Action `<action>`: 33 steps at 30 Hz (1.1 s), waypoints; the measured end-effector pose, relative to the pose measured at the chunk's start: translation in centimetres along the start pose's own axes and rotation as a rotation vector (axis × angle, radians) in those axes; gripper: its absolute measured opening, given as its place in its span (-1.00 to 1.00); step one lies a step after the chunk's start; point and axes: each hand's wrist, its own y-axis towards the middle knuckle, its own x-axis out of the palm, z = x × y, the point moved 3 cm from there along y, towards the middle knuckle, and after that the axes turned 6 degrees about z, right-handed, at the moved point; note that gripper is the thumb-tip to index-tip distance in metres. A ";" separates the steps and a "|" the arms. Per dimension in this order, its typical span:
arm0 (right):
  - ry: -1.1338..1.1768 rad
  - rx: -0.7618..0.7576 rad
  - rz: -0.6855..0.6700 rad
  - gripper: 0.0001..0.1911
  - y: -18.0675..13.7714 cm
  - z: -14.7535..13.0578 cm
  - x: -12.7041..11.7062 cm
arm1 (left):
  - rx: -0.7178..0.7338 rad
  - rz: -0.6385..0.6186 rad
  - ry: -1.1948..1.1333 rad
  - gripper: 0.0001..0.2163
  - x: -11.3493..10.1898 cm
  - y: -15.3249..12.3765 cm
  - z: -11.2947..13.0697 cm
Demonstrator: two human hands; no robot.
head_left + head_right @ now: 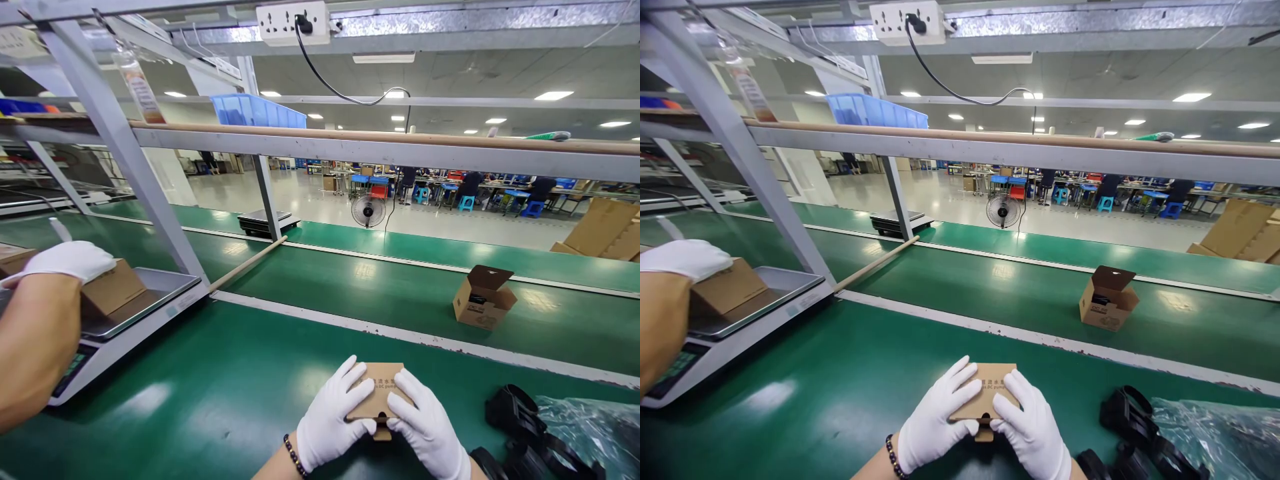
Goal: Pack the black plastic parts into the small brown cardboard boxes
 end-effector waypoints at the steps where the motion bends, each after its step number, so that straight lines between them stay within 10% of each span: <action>1: -0.014 -0.004 -0.015 -0.70 0.0 -0.2 0.0 | 0.007 0.014 -0.011 -0.51 0.1 -0.2 -0.1; 7: -0.126 -0.122 -0.073 -0.66 -0.6 -1.9 -0.3 | -0.130 0.056 -0.020 -0.66 1.9 -2.2 -0.5; 15: -0.152 -0.151 0.027 -0.70 -0.1 -4.5 1.8 | -0.421 0.124 -0.244 -0.37 3.5 -2.6 -1.7; 24: 0.120 -0.019 -0.047 -0.88 1.3 -4.3 1.7 | -0.344 0.093 -0.192 -0.38 3.0 -2.3 -1.8; 33: 0.037 0.320 0.103 -0.45 0.0 -4.5 3.4 | -0.221 0.123 0.226 -0.48 0.9 -2.1 0.4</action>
